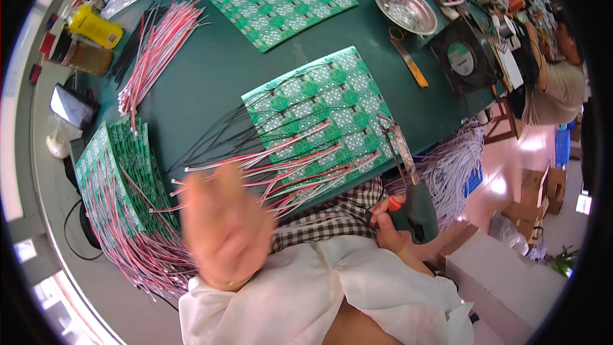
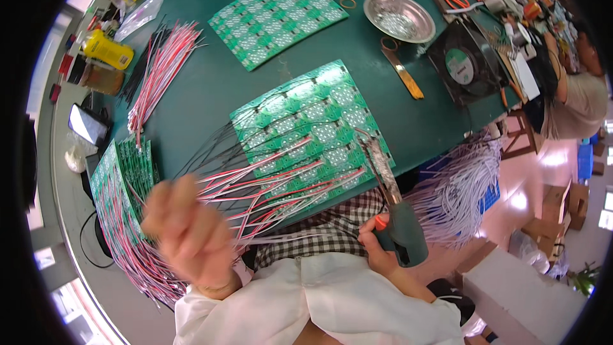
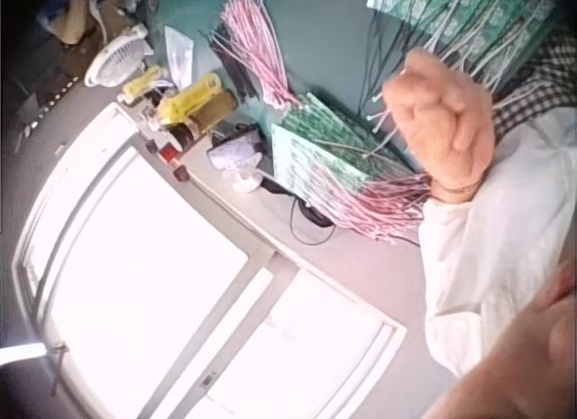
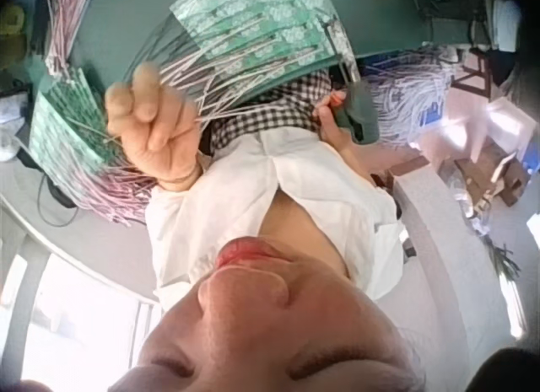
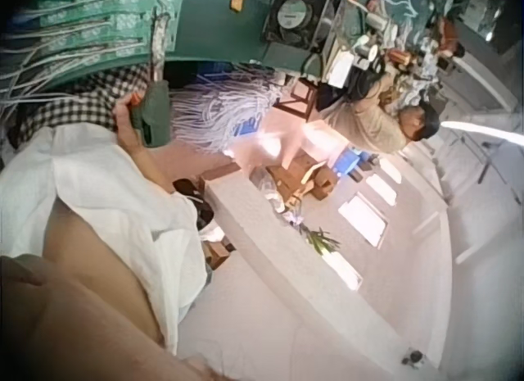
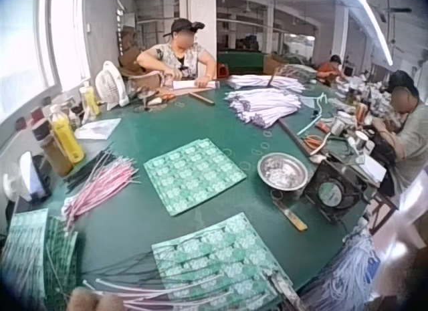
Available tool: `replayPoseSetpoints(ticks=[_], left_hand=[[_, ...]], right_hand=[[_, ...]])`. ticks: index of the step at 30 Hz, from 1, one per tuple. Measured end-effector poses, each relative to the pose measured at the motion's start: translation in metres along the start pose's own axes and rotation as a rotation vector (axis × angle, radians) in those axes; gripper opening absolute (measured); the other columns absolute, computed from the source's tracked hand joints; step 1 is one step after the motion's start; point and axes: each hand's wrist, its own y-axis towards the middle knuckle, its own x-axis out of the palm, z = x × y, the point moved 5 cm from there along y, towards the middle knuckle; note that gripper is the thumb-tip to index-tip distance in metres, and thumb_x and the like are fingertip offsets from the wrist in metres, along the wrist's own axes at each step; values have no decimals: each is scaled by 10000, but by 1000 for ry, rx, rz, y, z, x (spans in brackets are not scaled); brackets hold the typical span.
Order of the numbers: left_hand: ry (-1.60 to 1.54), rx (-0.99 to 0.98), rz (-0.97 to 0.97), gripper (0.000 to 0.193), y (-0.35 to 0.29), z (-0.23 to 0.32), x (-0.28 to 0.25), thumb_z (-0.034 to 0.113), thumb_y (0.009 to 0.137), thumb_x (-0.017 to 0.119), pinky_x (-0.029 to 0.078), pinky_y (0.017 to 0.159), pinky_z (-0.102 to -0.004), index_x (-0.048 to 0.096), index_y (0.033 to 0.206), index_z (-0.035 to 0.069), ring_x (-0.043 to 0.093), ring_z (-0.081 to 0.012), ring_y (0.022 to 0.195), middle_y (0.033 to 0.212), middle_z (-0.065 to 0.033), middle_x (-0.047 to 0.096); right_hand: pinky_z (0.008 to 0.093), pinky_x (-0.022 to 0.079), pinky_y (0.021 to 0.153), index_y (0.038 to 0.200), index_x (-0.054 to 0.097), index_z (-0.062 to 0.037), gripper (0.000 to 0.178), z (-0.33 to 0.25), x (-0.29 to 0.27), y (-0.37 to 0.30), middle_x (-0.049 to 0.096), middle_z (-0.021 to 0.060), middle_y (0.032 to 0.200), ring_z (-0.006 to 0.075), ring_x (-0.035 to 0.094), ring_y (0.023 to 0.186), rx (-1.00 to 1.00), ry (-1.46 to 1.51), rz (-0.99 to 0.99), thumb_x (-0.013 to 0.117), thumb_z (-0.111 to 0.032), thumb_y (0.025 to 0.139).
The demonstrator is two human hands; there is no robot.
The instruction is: The person solders wires onto circuit boards by positioning wire leads onto the boards and applying a soldering iron.
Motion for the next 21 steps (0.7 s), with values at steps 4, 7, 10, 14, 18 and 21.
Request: replayPoseSetpoints(ticks=[4, 7, 10, 14, 18, 21], left_hand=[[510, 244, -799, 190, -36, 84, 39, 64, 739, 685, 379, 489, -197, 512, 714, 137, 478, -38, 552, 804, -6, 495], [1087, 499, -653, 160, -36, 82, 55, 215, 818, 616, 447, 580, -296, 622, 949, 121, 554, -213, 756, 969, -123, 570], [1598, 687, -348, 71, -6, 54, 58, 82, 694, 616, 387, 460, -268, 626, 753, 44, 539, -181, 560, 726, -76, 602], [1829, 441, -189, 101, 36, -4, 26, -29, 664, 656, 411, 480, -270, 643, 757, 8, 538, -191, 527, 677, -92, 616], [1931, 278, -217, 79, 63, -37, 4, -34, 710, 642, 415, 512, -259, 611, 773, 1, 535, -188, 564, 684, -96, 588], [1957, 263, -199, 77, 78, -52, -1, -29, 713, 630, 424, 519, -275, 569, 756, -12, 539, -194, 590, 702, -109, 569]], right_hand=[[370, 443, 753, 1178, 343, -116, 370, -4, 3, 4, 520, 76, 805, 149, 503, 669, 16, 1, -86, 548, -113, 870], [363, 436, 761, 1188, 343, -115, 358, -3, 4, 9, 522, 80, 808, 150, 505, 673, 27, 11, -107, 527, -116, 881], [353, 440, 754, 1193, 341, -110, 372, -3, 7, 11, 524, 85, 810, 150, 506, 674, 24, 25, -116, 534, -113, 876], [341, 445, 747, 1185, 343, -101, 379, -5, 2, 15, 524, 93, 810, 152, 510, 675, 59, 4, -105, 547, -115, 867], [339, 446, 747, 1177, 346, -107, 378, -5, -4, 16, 525, 96, 812, 155, 511, 675, 77, 4, -67, 553, -110, 861], [337, 445, 744, 1169, 353, -121, 384, -1, -7, 22, 525, 100, 819, 160, 511, 674, 128, 69, -46, 561, -91, 849]])
